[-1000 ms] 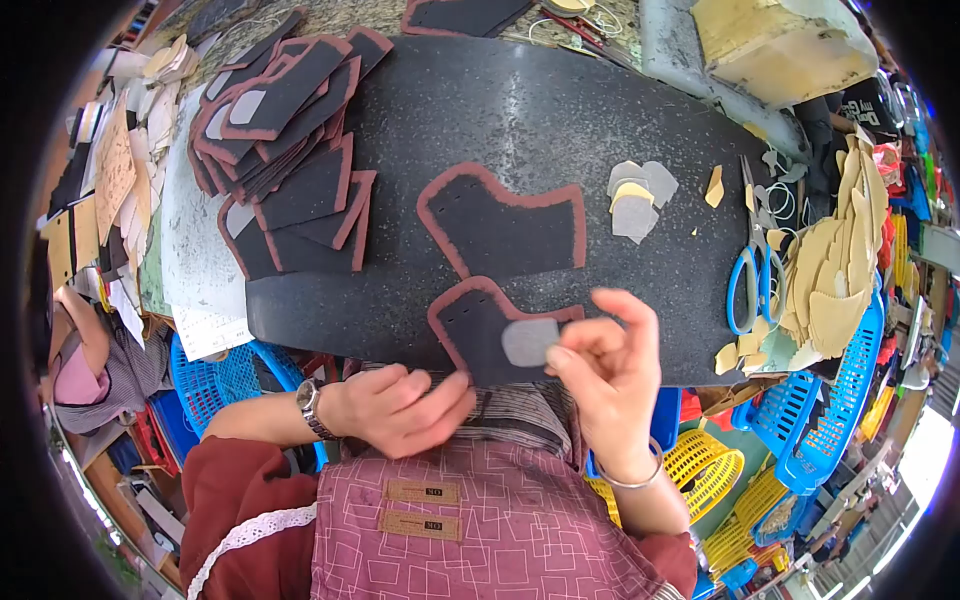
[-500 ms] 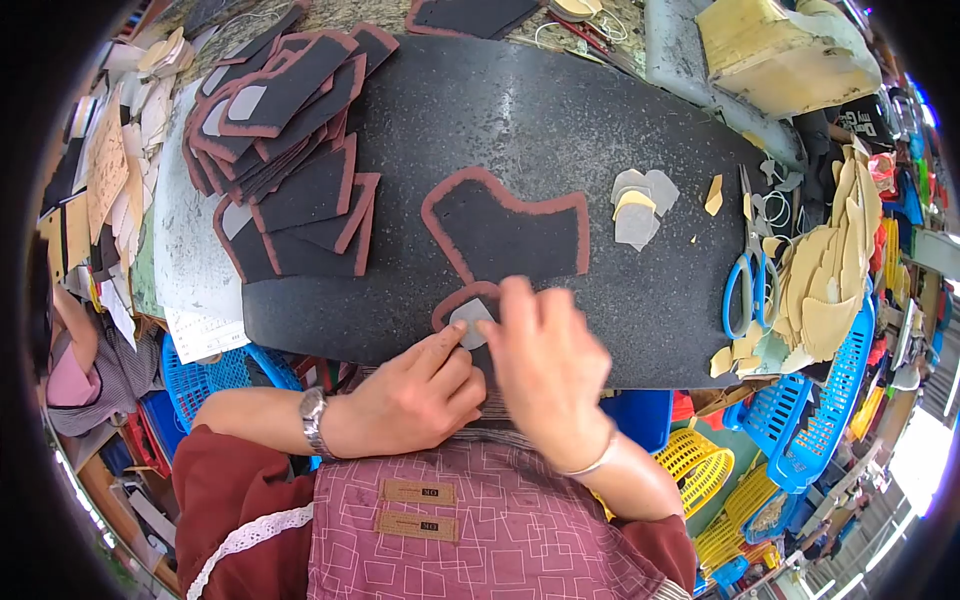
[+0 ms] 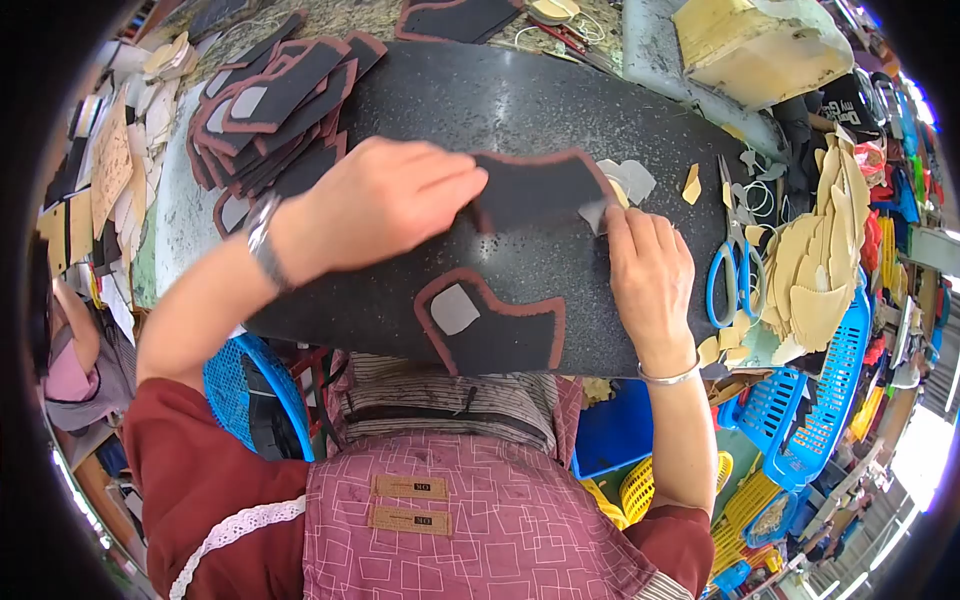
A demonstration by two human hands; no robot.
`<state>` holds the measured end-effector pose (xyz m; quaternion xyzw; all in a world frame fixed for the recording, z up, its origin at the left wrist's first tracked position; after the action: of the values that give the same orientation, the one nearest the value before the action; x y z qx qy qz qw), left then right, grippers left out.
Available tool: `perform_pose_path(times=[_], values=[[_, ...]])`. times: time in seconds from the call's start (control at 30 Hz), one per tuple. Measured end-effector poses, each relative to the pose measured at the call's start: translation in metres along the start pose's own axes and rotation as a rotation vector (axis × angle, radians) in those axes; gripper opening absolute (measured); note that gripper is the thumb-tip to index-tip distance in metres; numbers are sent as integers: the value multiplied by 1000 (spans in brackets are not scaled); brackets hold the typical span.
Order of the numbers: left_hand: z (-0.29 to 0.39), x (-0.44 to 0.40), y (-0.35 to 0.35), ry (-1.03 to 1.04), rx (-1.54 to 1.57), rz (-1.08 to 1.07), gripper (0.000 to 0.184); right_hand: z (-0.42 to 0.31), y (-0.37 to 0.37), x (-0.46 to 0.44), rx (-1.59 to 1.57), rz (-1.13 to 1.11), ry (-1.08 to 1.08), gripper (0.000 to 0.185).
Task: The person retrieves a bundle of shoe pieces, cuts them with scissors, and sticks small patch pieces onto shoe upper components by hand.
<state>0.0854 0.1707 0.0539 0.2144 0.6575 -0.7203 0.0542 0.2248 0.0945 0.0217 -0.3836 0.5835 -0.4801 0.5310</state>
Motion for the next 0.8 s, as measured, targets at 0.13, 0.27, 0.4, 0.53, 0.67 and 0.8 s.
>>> perform_pose_path(times=[0.13, 0.27, 0.4, 0.53, 0.67, 0.8], values=[[99, 9, -1, 290, -119, -76, 27, 7, -7, -3, -271, -41, 37, 26], [96, 17, 15, 67, 131, -128, 24, -14, -6, 8, 9, 114, -198, 26], [38, -16, 11, -235, 435, 139, 22, -7, -5, 10, -55, 151, -175, 25], [4, -68, 15, -117, 131, 533, 15, -5, -23, 9, -138, 261, -102, 20], [-1, -86, 37, 18, 153, 420, 9, 28, -34, 7, -294, 417, 189, 11], [29, -77, 17, 174, -9, 442, 12, 55, 25, 27, -1454, -310, 869, 17]])
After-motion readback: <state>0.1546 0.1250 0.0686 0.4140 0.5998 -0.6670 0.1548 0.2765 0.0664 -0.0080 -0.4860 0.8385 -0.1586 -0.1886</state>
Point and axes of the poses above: each hand's wrist, its own x-axis away from the middle knuckle, its own y-axis out of the palm, z = x × y, the point moved 9 cm from there along -x, towards the middle knuckle, and after that the axes turned 15 degrees about y, right-handed, at the moved point
